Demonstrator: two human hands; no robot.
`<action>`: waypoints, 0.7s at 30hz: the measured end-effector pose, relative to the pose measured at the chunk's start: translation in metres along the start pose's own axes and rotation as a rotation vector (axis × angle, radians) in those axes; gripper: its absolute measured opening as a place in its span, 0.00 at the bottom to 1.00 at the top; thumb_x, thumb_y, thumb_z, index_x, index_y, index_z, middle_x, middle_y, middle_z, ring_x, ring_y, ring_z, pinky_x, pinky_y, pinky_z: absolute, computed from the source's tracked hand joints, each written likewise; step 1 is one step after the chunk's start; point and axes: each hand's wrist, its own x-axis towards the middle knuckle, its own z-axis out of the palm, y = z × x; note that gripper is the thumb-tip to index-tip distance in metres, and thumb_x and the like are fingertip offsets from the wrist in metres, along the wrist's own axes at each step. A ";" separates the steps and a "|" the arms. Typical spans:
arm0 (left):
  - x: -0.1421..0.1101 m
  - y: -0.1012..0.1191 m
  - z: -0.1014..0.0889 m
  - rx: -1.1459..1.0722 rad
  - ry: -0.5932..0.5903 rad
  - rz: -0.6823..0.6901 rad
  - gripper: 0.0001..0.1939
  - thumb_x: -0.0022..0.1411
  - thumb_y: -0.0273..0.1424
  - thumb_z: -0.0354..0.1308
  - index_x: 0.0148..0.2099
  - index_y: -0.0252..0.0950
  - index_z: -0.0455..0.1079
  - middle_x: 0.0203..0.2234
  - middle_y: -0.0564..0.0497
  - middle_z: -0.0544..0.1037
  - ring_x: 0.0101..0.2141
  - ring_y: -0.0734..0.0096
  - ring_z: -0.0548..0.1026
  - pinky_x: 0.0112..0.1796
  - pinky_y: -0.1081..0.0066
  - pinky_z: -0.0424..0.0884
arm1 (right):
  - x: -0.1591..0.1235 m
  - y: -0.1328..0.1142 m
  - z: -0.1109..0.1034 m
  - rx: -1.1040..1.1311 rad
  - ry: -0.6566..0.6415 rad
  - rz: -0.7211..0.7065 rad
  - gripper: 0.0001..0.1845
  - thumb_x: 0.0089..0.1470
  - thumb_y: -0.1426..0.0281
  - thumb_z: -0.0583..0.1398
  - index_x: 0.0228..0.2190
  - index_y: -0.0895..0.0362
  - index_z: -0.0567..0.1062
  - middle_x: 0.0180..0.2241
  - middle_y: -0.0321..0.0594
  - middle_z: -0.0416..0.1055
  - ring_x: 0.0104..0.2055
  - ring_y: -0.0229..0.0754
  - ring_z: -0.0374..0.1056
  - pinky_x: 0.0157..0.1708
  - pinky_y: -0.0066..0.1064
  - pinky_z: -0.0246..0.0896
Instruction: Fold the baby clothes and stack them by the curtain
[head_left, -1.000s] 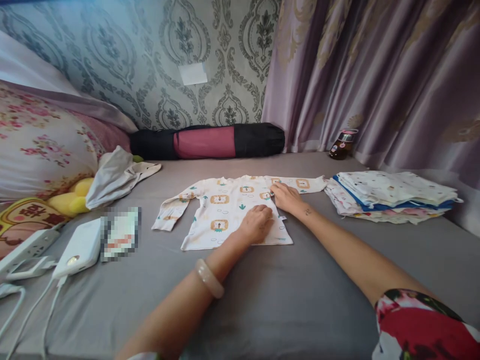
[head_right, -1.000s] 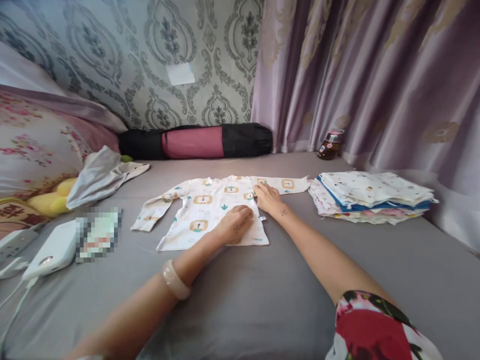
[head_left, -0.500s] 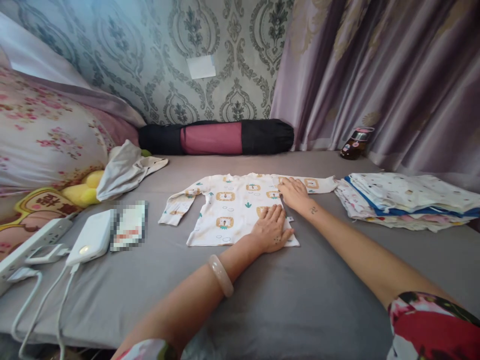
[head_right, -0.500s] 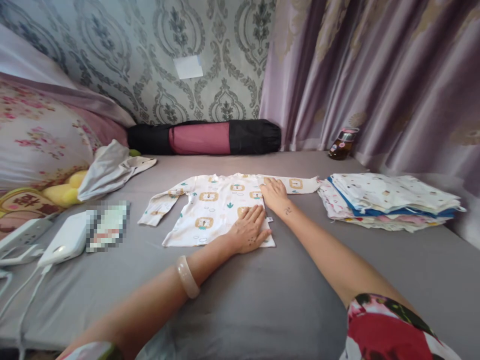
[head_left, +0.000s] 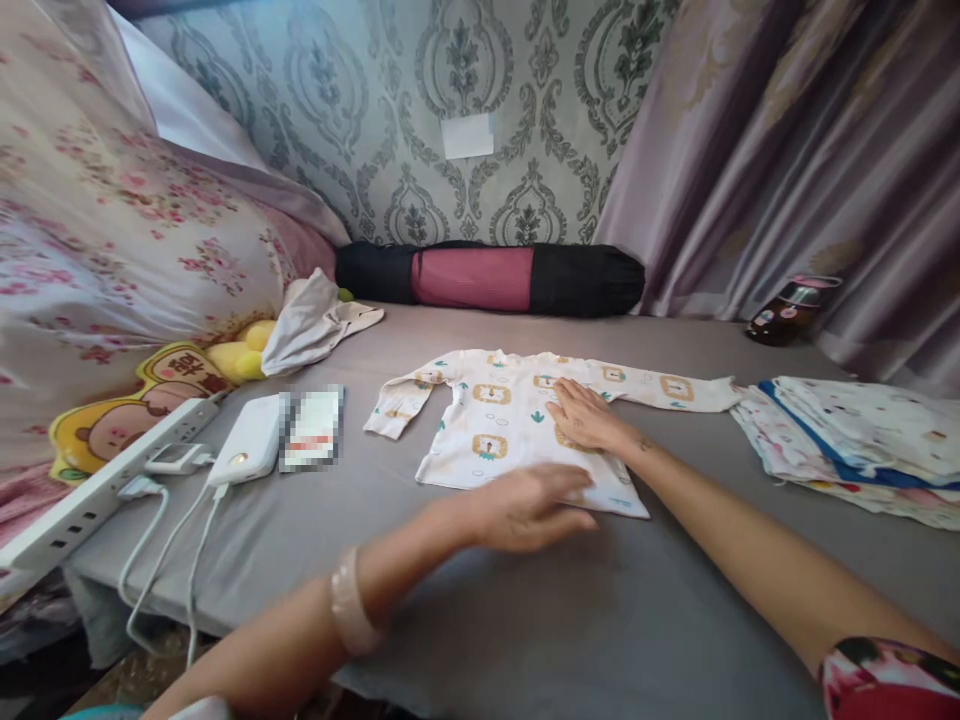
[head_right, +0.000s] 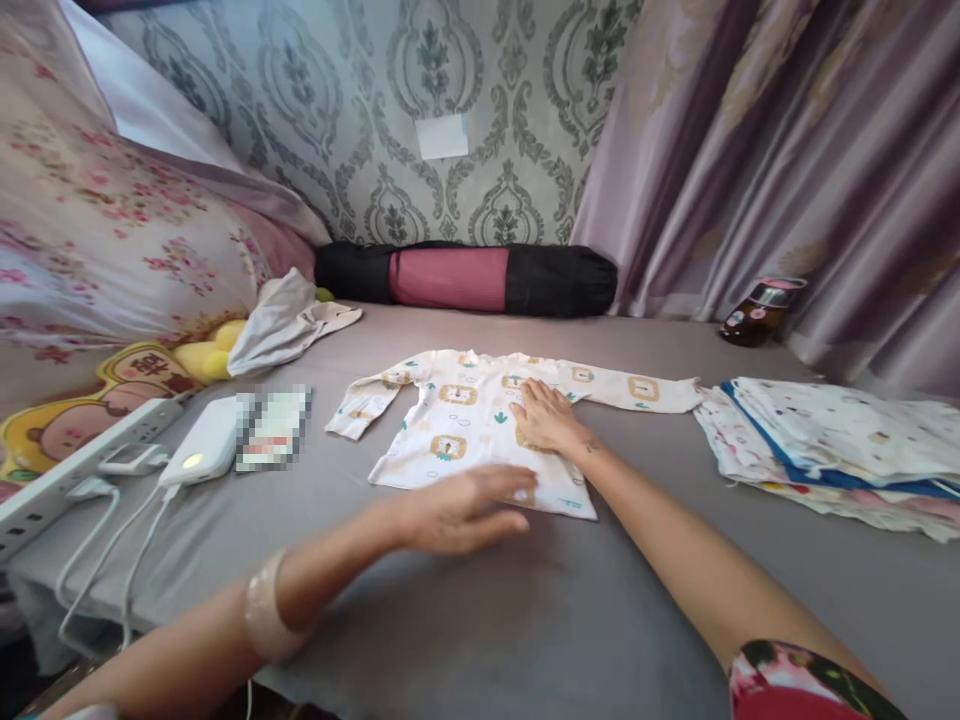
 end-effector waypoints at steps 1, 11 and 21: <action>-0.009 -0.012 -0.016 -0.011 0.129 -0.109 0.23 0.68 0.42 0.46 0.58 0.36 0.65 0.56 0.43 0.71 0.54 0.63 0.70 0.53 0.65 0.67 | 0.003 -0.003 -0.003 0.000 0.013 -0.009 0.29 0.64 0.60 0.41 0.58 0.63 0.63 0.63 0.54 0.56 0.65 0.52 0.50 0.63 0.46 0.41; -0.102 -0.154 -0.131 0.320 0.778 -1.140 0.13 0.58 0.30 0.49 0.40 0.36 0.73 0.38 0.43 0.79 0.42 0.57 0.76 0.44 0.63 0.69 | 0.066 -0.035 0.009 0.100 0.066 0.260 0.37 0.64 0.56 0.40 0.64 0.70 0.51 0.67 0.60 0.40 0.69 0.58 0.35 0.63 0.50 0.35; -0.089 -0.183 -0.140 0.178 0.577 -1.231 0.05 0.50 0.27 0.57 0.32 0.35 0.73 0.27 0.48 0.77 0.32 0.65 0.74 0.31 0.72 0.65 | 0.092 -0.068 0.006 0.106 0.232 0.080 0.23 0.64 0.68 0.45 0.54 0.64 0.66 0.59 0.56 0.61 0.62 0.53 0.53 0.61 0.48 0.41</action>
